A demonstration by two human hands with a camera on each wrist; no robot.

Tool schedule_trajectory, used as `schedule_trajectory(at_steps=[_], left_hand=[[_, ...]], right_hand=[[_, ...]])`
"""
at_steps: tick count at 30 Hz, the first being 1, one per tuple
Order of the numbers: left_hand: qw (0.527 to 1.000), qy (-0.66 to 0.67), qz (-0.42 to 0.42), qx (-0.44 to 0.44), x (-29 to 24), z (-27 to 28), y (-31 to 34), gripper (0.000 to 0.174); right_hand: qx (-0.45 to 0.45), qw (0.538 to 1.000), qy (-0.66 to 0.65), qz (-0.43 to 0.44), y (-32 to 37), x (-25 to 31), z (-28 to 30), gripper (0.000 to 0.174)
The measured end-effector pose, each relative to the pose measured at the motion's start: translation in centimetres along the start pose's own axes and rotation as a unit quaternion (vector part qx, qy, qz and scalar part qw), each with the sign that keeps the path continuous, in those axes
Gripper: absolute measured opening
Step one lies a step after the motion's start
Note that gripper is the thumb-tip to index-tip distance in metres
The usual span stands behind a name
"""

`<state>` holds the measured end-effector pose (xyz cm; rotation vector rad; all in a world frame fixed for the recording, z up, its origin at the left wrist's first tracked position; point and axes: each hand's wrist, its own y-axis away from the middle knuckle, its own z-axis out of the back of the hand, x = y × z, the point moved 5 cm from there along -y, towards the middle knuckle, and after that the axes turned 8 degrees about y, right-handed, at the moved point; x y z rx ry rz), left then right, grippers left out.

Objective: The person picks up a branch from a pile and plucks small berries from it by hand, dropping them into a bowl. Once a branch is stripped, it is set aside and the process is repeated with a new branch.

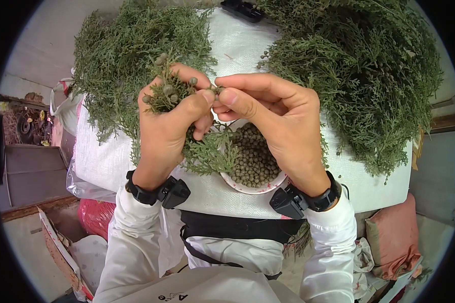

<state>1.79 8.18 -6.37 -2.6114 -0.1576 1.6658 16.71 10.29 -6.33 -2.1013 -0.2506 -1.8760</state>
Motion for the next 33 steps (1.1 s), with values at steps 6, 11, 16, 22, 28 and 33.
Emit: schedule_trajectory(at_steps=[6, 11, 16, 22, 28, 33], left_hand=[[1.0, -0.024, 0.008, -0.012, 0.19, -0.17, 0.04, 0.006], [0.999, -0.028, 0.015, -0.022, 0.15, -0.24, 0.07, 0.006], [1.0, 0.023, 0.011, 0.0, 0.74, 0.36, -0.08, 0.009], [1.0, -0.02, -0.004, 0.015, 0.38, 0.19, -0.11, 0.009], [0.999, -0.021, -0.026, 0.01, 0.53, -0.05, 0.07, 0.009], [0.999, -0.016, 0.035, 0.002, 0.49, -0.06, -0.11, 0.008]], right_hand=[[-0.016, 1.0, -0.017, -0.011, 0.12, -0.38, 0.15, 0.02], [-0.017, 1.0, -0.015, -0.019, 0.1, -0.34, 0.22, 0.02], [-0.021, 1.0, -0.014, -0.008, 0.21, -0.45, 0.21, 0.018], [-0.027, 0.999, -0.021, -0.005, 0.43, -0.39, 0.1, 0.018], [-0.03, 0.999, -0.002, -0.012, 0.34, -0.26, 0.33, 0.018], [-0.018, 1.0, 0.008, 0.004, 0.32, -0.16, 0.38, 0.017]])
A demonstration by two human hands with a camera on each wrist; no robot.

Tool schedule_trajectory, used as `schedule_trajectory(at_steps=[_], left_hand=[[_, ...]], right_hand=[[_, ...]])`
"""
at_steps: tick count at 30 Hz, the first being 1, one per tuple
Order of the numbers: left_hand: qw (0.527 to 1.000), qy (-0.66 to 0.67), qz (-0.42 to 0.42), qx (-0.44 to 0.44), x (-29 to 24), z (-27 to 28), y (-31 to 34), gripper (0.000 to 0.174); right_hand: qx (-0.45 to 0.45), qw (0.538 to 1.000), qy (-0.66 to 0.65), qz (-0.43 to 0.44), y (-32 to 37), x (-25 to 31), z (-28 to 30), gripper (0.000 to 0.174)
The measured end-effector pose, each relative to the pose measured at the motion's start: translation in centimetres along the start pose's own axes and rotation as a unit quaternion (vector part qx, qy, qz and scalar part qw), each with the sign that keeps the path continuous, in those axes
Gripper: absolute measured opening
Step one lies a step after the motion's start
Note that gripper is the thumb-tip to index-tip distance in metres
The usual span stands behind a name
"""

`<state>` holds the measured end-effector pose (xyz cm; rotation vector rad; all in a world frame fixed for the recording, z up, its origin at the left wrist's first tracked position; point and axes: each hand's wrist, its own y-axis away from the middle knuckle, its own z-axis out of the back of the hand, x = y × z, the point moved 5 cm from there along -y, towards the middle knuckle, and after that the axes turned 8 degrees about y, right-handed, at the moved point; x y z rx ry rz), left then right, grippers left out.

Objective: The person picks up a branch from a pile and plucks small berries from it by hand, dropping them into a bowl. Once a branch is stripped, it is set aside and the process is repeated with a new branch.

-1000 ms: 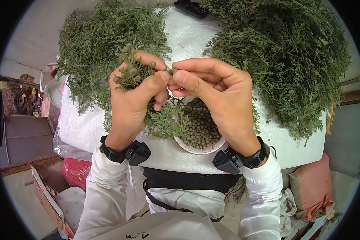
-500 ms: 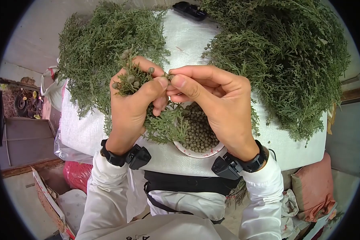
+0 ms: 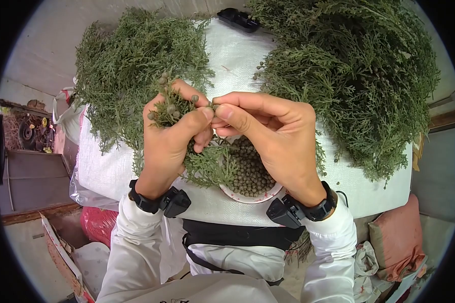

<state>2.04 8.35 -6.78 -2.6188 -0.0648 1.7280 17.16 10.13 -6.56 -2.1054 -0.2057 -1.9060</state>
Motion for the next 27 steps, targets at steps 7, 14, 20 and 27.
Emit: schedule_trajectory(at_steps=[7, 14, 20, 27], left_hand=[[1.0, -0.01, -0.007, 0.026, 0.27, 0.47, -0.08, 0.011], [0.995, -0.055, -0.045, 0.067, 0.22, 0.6, -0.34, 0.011], [0.996, -0.052, -0.053, 0.045, -0.35, -0.07, -0.2, 0.01], [0.998, 0.048, 0.011, 0.035, 0.02, 0.02, -0.08, 0.01]], right_hand=[[0.0, 1.0, 0.02, 0.011, -0.09, 0.34, 0.1, 0.017], [0.002, 0.998, 0.052, 0.023, 0.1, 0.54, 0.29, 0.016], [-0.008, 0.998, 0.05, 0.03, 0.18, 0.83, 0.24, 0.016], [-0.008, 1.0, -0.001, 0.018, 0.33, 0.64, 0.04, 0.019]])
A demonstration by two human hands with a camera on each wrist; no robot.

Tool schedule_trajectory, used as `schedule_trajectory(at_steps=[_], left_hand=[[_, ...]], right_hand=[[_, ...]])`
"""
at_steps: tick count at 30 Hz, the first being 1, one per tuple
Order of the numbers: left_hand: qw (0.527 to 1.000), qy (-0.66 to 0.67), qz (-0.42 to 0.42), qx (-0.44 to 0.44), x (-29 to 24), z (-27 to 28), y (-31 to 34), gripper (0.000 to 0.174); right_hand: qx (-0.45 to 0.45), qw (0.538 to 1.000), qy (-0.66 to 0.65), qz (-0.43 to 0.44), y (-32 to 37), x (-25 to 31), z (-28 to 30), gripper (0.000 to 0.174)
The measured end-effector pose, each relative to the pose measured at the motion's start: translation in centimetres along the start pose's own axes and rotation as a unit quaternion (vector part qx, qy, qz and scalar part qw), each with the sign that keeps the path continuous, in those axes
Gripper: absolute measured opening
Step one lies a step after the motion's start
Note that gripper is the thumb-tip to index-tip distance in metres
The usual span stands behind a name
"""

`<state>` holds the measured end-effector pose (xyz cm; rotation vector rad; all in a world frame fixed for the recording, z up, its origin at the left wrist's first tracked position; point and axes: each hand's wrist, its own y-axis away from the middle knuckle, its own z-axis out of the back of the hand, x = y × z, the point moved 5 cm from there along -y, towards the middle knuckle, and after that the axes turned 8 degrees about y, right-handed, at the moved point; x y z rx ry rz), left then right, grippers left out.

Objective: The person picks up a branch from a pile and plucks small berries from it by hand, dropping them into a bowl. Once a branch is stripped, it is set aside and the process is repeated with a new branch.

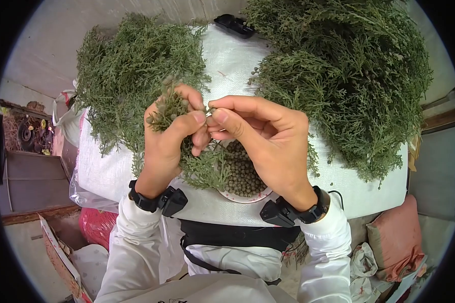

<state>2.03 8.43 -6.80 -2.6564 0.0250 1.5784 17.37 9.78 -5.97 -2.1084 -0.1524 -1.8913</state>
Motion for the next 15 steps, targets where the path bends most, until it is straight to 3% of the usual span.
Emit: schedule_trajectory(at_steps=[4, 15], left_hand=[[0.999, 0.041, 0.034, 0.003, 0.47, 0.39, -0.17, 0.009], [0.998, 0.046, 0.009, 0.032, 0.63, -0.02, -0.31, 0.01]], right_hand=[[0.01, 1.0, -0.001, 0.005, 0.04, -0.09, -0.31, 0.019], [-0.01, 1.0, 0.024, 0.014, 0.23, -0.26, -0.35, 0.02]])
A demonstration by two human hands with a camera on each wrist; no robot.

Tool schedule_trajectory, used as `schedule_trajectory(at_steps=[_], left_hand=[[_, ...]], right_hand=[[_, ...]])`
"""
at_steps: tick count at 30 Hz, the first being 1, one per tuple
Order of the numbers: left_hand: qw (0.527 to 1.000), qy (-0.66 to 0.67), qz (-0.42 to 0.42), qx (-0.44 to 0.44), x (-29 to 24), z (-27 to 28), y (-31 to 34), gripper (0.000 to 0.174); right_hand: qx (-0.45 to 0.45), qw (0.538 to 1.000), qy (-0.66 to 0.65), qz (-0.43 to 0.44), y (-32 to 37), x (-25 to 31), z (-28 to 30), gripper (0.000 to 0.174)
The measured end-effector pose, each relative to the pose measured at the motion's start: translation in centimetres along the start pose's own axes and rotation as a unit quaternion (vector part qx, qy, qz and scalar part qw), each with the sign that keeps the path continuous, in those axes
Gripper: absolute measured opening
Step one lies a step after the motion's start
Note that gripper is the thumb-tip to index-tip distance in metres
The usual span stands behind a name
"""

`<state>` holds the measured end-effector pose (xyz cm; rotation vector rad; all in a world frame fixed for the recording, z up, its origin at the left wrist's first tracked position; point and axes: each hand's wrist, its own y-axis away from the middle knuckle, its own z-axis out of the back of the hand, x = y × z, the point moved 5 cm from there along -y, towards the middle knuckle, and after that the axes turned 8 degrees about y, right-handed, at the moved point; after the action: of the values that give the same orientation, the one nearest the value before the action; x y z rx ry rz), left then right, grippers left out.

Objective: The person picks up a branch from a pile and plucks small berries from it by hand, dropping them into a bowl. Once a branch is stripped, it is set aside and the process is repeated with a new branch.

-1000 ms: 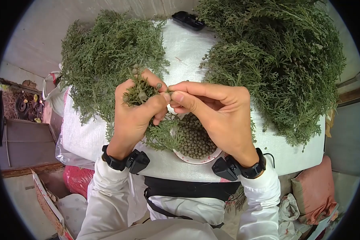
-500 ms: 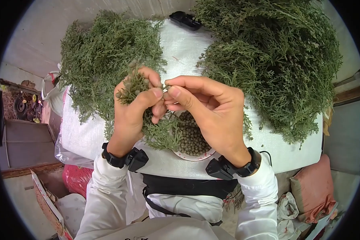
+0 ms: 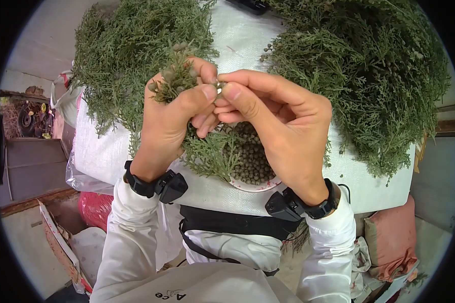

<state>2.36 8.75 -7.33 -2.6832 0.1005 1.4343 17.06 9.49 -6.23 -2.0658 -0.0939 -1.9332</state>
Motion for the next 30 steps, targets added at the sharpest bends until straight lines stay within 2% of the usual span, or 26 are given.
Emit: schedule_trajectory(at_steps=[8, 30], left_hand=[[0.999, 0.042, -0.006, -0.006, 0.42, 0.01, 0.12, 0.011], [1.0, 0.016, -0.013, -0.011, 0.54, -0.04, -0.25, 0.008]], right_hand=[[-0.008, 1.0, 0.007, 0.008, -0.09, -0.22, 0.2, 0.021], [-0.027, 1.0, -0.005, 0.005, -0.09, -0.72, 0.2, 0.022]])
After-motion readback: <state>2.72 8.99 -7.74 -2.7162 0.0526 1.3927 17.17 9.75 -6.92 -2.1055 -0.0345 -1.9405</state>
